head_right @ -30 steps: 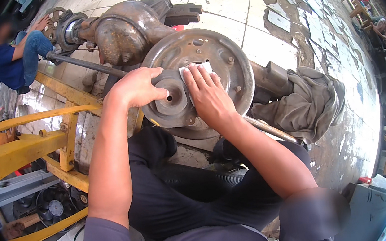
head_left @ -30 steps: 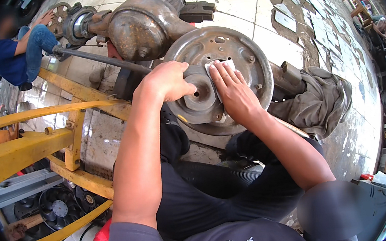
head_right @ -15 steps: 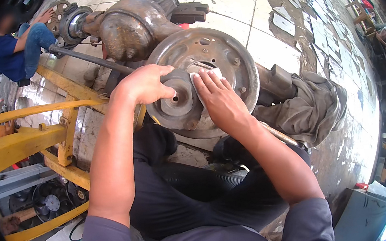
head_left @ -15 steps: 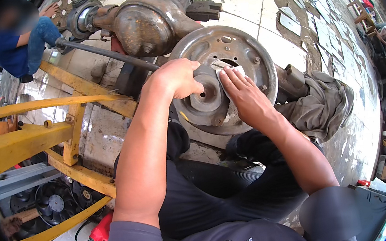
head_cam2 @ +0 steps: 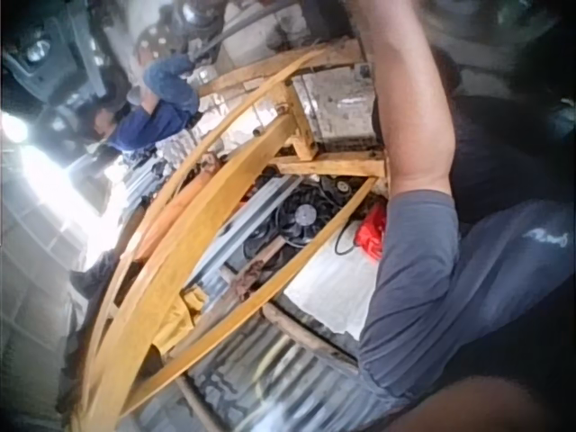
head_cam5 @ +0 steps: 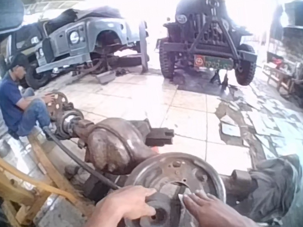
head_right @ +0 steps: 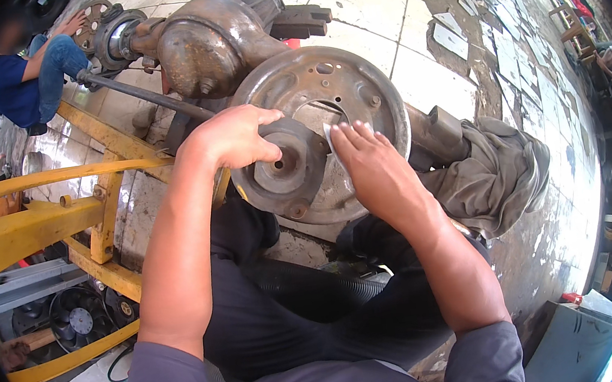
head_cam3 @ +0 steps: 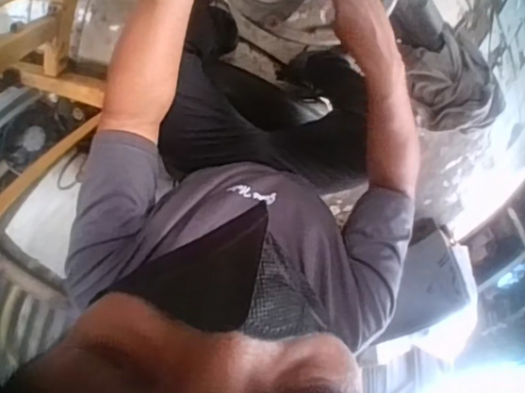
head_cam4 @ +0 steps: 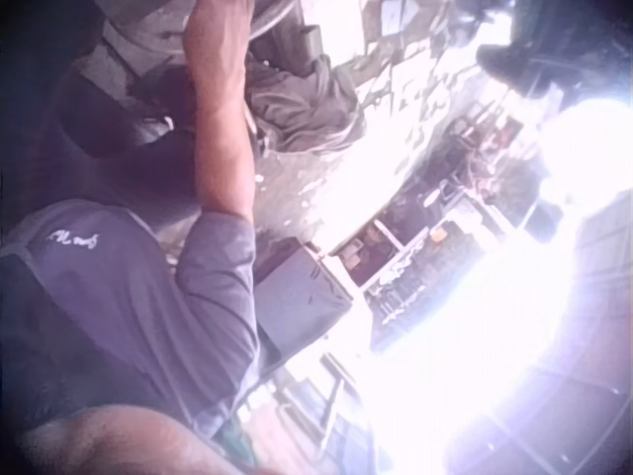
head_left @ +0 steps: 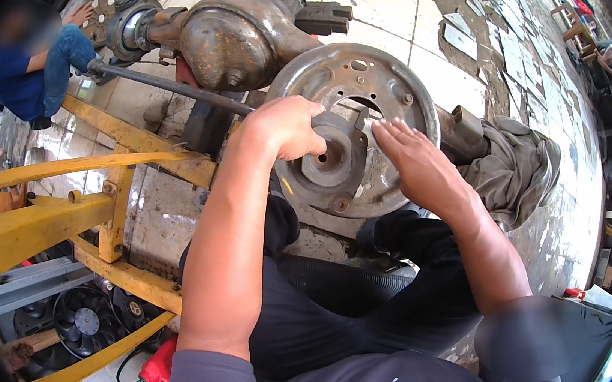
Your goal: The person is cleaning a brake drum using sandpaper. They are sitting on the floor in a workshop, holding the brake drum with one hand and scrubbing it with sandpaper in the other. The person rotates the drum to clean different areas.
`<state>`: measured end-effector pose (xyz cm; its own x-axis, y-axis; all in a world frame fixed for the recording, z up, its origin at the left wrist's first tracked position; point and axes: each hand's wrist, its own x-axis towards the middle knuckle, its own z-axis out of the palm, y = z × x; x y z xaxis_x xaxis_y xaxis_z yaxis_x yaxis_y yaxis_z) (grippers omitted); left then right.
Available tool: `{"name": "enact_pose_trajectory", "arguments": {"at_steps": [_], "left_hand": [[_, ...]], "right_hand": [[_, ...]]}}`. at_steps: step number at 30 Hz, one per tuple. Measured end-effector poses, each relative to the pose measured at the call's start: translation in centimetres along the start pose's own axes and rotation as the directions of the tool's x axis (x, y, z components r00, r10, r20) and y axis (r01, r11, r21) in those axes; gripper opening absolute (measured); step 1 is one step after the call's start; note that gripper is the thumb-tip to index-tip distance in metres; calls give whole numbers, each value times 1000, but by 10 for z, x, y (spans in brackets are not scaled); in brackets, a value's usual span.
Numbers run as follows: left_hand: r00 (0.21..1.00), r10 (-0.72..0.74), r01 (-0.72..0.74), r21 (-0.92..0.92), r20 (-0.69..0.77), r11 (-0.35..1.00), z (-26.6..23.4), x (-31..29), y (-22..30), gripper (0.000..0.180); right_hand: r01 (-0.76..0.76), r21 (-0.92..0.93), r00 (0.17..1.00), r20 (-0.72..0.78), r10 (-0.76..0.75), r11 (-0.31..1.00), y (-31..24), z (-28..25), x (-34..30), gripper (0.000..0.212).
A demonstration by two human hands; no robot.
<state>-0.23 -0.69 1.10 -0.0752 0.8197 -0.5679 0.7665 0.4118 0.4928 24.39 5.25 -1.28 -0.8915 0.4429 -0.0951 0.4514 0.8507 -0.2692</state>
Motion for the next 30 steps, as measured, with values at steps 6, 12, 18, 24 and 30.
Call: {"name": "enact_pose_trajectory", "arguments": {"at_steps": [6,12,18,24,30], "left_hand": [[999,24,-24,-5,-40,1000,6,6,-4,74],[1000,-11,10,-8,-4,1000,1,0,0,76],[1000,20,-20,14,-22,1000,2,3,-1,78],[986,-101,84,-129,-129,988,-4,-4,-4,80],[958,-217,194,-129,-190,972,4,-8,-11,89]], "right_hand": [[60,-36,993,-99,-63,998,-9,26,1,54],[12,-53,999,-41,-14,999,0,-3,-10,40],[-12,-53,993,-115,6,999,2,0,-4,43],[-41,16,982,-182,44,999,9,-7,-2,51],[-21,70,972,-234,37,997,15,-7,9,56]]}}
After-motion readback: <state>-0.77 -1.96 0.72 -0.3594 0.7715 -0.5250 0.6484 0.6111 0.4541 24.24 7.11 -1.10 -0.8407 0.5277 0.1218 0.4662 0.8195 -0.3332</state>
